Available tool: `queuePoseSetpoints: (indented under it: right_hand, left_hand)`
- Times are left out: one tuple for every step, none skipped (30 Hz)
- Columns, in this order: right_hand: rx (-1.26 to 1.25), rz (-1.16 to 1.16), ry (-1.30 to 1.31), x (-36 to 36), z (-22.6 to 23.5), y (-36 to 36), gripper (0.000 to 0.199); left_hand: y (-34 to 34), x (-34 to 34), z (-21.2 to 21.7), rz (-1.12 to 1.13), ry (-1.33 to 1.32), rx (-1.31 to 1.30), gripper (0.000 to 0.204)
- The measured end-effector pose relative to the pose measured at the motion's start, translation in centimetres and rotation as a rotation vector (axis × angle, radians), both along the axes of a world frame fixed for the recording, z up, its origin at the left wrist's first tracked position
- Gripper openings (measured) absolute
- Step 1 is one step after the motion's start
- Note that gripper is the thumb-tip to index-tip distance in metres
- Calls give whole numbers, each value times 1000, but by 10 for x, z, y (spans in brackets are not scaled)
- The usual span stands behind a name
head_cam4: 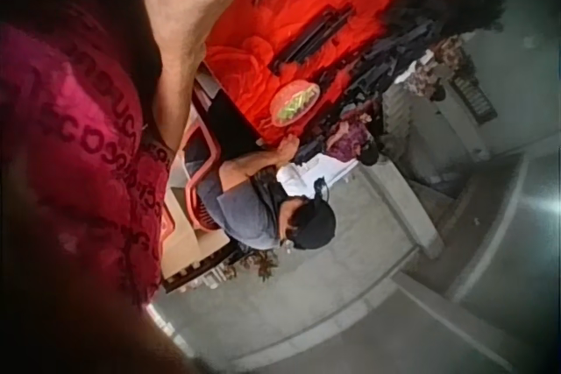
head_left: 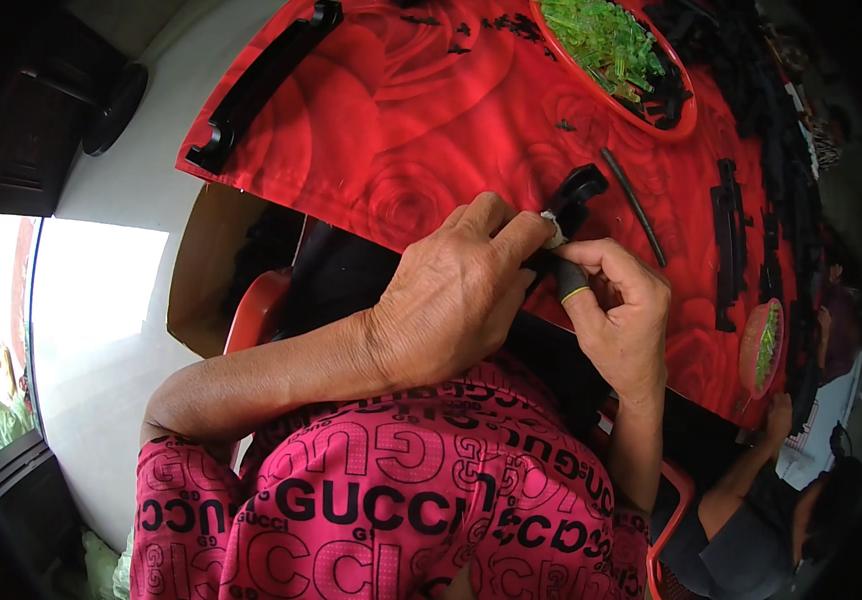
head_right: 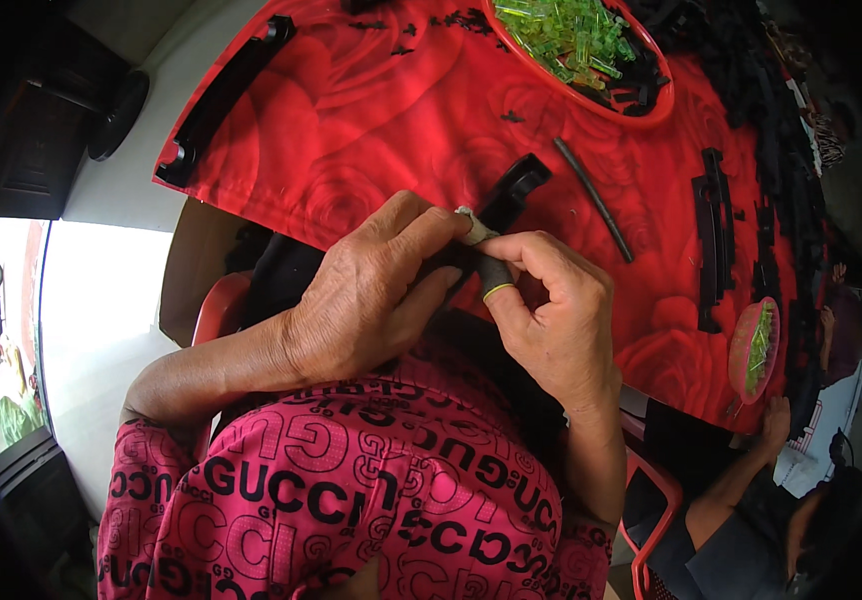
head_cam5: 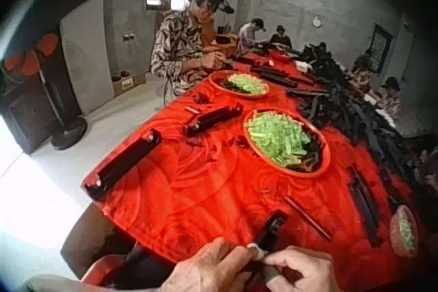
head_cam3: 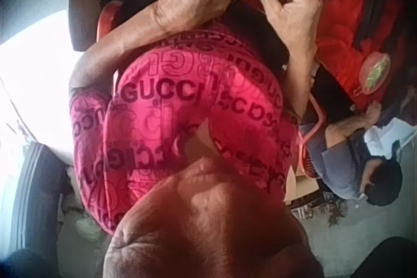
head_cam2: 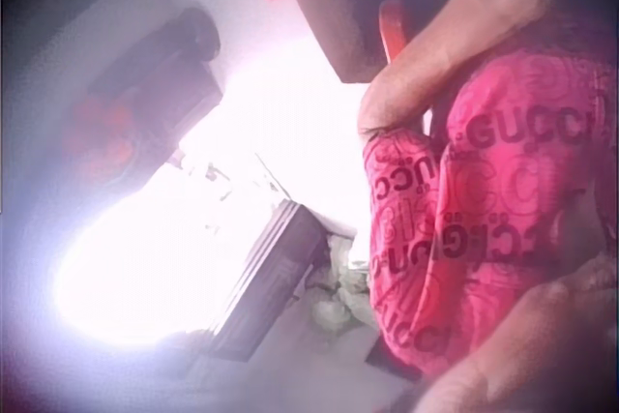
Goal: The person assembles black plastic components of a toy gun by hand on a red tablecloth.
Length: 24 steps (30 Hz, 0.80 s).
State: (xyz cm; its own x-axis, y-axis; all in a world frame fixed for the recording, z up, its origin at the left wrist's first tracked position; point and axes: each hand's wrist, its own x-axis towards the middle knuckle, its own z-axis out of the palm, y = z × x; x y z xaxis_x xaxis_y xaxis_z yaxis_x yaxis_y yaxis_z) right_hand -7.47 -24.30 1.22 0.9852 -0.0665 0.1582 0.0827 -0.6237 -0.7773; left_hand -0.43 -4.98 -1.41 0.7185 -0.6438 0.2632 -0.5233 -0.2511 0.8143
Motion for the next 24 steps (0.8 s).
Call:
queuePoseSetpoints:
  right_hand:
    - [30,-16,-16,0,-2,1,19]
    - [26,-16,-12,-1,-2,2,19]
    - [-43,-2,-63,-2,-2,3,19]
    - [-112,11,-114,-3,-1,4,19]
    - [-114,14,-112,-5,0,5,19]
    - [-195,21,-132,-6,1,5,19]
    - [-276,28,-152,-6,2,6,19]
    - [-279,31,-151,-6,2,6,19]
    - [-282,32,-166,-6,0,5,18]
    - [-284,33,-181,-5,0,5,16]
    - [-284,38,-179,-4,1,4,16]
    - [-185,15,-131,-4,1,2,15]
    - [-84,-8,-83,-4,2,-2,13]
    - [6,-30,-91,2,1,-8,12]
    - [-28,-36,-140,12,2,-16,14]
    - [-61,-40,-190,27,3,-24,15]
    - [-115,-36,-186,44,2,-29,16]
    - [-170,-30,-182,62,2,-34,18]
    - [-306,-15,-108,75,6,-39,23]
    - [-308,-20,-111,87,5,-43,23]
    - [-358,30,-69,99,2,-45,26]
    - [-409,78,-20,109,1,-46,30]
    - [-386,114,36,116,4,-45,33]
    - [-386,116,34,120,4,-45,33]
  left_hand:
    - [1,1,3,-12,29,35,42]
    - [2,3,4,-12,33,31,42]
    - [3,4,6,-17,33,42,40]
    - [3,5,6,-22,32,52,38]
    - [4,5,5,-19,34,50,38]
    - [4,6,3,-16,-11,38,35]
    - [3,7,1,-12,-56,27,32]
    - [3,7,-1,-9,-55,24,32]
    - [3,8,-3,-1,-76,8,28]
    - [3,8,-4,8,-98,-8,24]
    - [3,9,-4,12,-96,-9,24]
    - [1,9,-5,12,-79,-29,22]
    - [0,10,-5,11,-63,-49,20]
    - [0,11,-6,14,-62,-50,20]
    - [-1,12,-7,3,-52,-65,20]
    - [-1,12,-8,-4,-43,-79,20]
    - [-1,11,-9,-7,-43,-78,20]
    - [-1,11,-11,8,-26,-81,20]
    - [-2,11,-11,17,-12,-87,20]
    - [-3,11,-11,12,-15,-88,20]
    - [-4,10,-12,34,-12,-106,20]
    - [-5,11,-12,54,-1,-124,20]
    - [-6,11,-14,49,2,-125,20]
    - [-7,9,-16,55,-4,-127,20]
